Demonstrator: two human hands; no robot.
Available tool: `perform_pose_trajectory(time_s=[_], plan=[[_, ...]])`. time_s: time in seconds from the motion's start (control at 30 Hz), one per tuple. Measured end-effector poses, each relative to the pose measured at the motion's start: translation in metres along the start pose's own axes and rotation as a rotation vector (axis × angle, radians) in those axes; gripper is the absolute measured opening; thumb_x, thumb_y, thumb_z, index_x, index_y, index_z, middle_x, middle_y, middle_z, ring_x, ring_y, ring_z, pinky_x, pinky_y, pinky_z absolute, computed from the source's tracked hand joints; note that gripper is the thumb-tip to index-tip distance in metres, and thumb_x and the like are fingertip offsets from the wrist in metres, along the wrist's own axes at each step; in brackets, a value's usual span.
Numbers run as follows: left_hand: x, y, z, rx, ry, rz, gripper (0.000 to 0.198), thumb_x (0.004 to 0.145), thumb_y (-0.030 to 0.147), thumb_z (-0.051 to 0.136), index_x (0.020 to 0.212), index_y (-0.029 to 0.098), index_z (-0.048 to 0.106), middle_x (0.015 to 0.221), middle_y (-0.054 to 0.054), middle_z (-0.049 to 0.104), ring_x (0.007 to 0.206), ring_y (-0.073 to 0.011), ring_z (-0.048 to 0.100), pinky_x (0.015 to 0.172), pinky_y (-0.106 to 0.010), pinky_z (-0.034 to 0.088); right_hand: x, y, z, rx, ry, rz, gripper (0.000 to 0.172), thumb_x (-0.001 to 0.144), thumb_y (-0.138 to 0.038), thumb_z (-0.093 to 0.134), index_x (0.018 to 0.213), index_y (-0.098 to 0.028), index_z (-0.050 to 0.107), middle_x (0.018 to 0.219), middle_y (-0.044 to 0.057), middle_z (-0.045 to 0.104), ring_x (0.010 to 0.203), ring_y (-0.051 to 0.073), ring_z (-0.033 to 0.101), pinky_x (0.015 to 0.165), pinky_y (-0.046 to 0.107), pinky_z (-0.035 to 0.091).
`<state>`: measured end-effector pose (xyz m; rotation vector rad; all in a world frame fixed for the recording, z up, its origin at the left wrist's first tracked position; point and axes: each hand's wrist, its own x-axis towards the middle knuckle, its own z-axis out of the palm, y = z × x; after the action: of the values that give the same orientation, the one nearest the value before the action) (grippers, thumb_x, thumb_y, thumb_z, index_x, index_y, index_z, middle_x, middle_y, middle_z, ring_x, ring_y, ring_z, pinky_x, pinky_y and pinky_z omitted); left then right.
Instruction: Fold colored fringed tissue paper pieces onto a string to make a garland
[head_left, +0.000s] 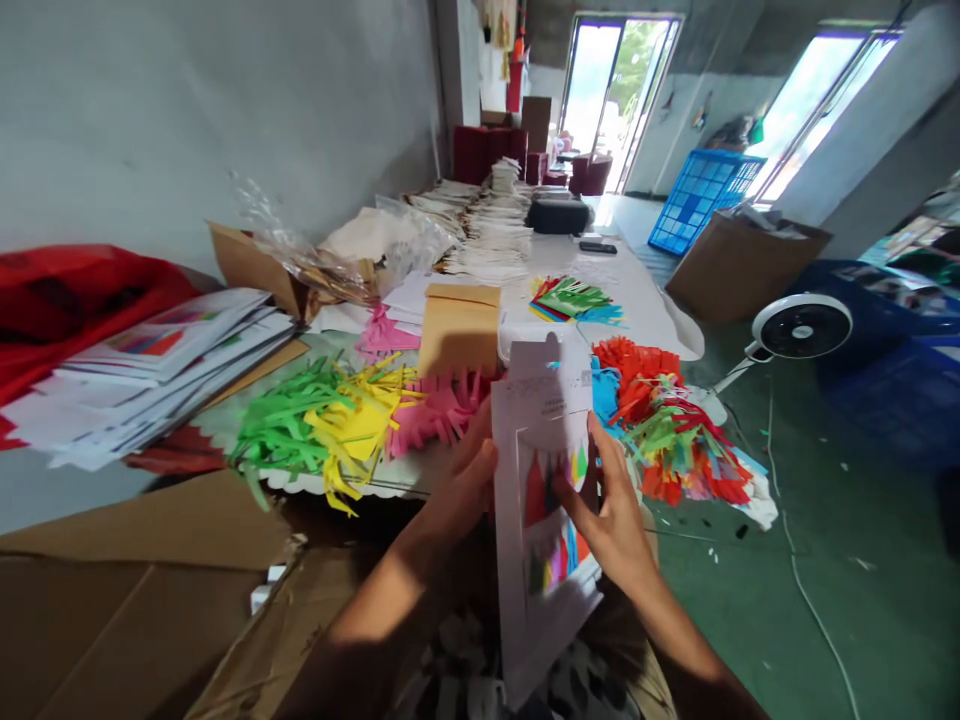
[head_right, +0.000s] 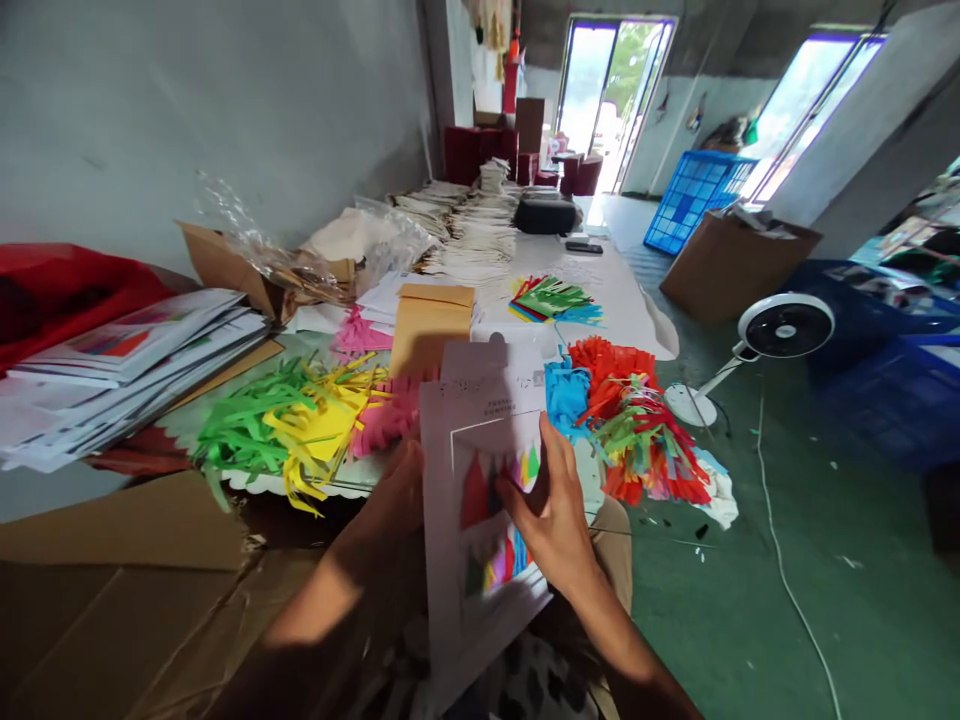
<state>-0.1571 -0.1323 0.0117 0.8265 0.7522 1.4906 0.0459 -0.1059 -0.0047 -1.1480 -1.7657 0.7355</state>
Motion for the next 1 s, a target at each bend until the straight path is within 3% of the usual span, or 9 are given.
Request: perform_pose_trajectory(time_s=[0.1,0.23,0.3,0.47,0.6,0.73,0.8,1.0], plan=[[0.009,0.008,0.003,-0.039,-0.044,0.055,0.070,0.093,0.055,0.071,0.155,0.033,0.049,0.145,-0.009,0.066,0.129,-0.0316,0.065,0.102,-0.044,0.059,0.000,0.002,-0.002,0.118,0.008,0.060,0.073,0.097,-0.051,0.067,0.163,-0.035,0.038,0.167,0.007,0.042,0.155,0.029,0.039,0.128,0.056,0.033],[0.022,0.018,0.005,-0.068,-0.053,0.101,0.080,0.082,0.038,0.085,0.154,0.032,0.050,0.146,-0.009,0.065,0.137,-0.0326,0.060,0.111,-0.047,0.054,0.000,0.013,-0.002,0.277,-0.024,0.100,0.067,0.096,-0.048,0.070,0.157,-0.035,0.047,0.166,0.006,0.045,0.157,0.027,0.037,0.131,0.057,0.026],[0.024,0.016,0.005,-0.103,0.047,0.052,0.072,0.078,0.038,0.086,0.145,0.028,0.061,0.134,-0.009,0.072,0.130,-0.0334,0.066,0.106,-0.045,0.057,0.001,0.017,-0.001,0.286,0.009,0.089,0.067,0.096,-0.046,0.070,0.158,-0.035,0.047,0.166,0.006,0.046,0.156,0.027,0.038,0.130,0.058,0.026],[0.021,-0.001,0.011,-0.019,0.295,-0.241,0.051,0.075,0.044,0.089,0.113,0.013,0.078,0.096,-0.012,0.082,0.083,-0.0315,0.079,0.074,-0.041,0.065,0.017,0.016,-0.003,0.157,0.131,-0.016,0.067,0.099,-0.045,0.065,0.160,-0.030,0.043,0.166,0.009,0.044,0.152,0.028,0.043,0.127,0.058,0.032],[0.032,0.008,0.006,-0.023,0.496,-0.061,0.046,0.077,0.045,0.087,0.109,0.014,0.078,0.095,-0.009,0.082,0.084,-0.0271,0.079,0.078,-0.037,0.064,0.025,0.016,-0.008,0.227,0.024,0.034,0.085,0.094,-0.047,0.071,0.166,-0.035,0.027,0.164,0.011,0.046,0.140,0.028,0.055,0.113,0.053,0.050],[0.047,0.026,-0.006,-0.080,0.596,0.202,0.041,0.079,0.042,0.084,0.109,0.016,0.077,0.102,-0.004,0.082,0.093,-0.0209,0.078,0.087,-0.031,0.062,0.017,0.019,-0.004,0.450,-0.073,0.173,0.085,0.091,-0.048,0.074,0.164,-0.034,0.032,0.132,0.007,0.070,0.108,0.024,0.069,0.092,0.045,0.062],[0.051,0.028,-0.009,-0.095,0.626,0.256,0.037,0.084,0.040,0.080,0.113,0.017,0.075,0.108,-0.004,0.081,0.099,-0.0197,0.076,0.091,-0.030,0.060,0.011,0.019,0.001,0.548,-0.068,0.226,0.081,0.089,-0.048,0.074,0.161,-0.035,0.039,0.112,0.003,0.073,0.090,0.021,0.069,0.081,0.040,0.063],[0.053,0.008,-0.010,-0.119,0.646,0.181,0.032,0.094,0.041,0.072,0.114,0.015,0.073,0.099,-0.001,0.081,0.097,-0.0202,0.075,0.089,-0.032,0.058,0.003,0.016,0.008,0.721,0.064,0.410,0.071,0.074,-0.034,0.084,0.141,-0.033,0.062,0.067,-0.009,0.055,0.052,0.010,0.046,0.052,0.023,0.046]])
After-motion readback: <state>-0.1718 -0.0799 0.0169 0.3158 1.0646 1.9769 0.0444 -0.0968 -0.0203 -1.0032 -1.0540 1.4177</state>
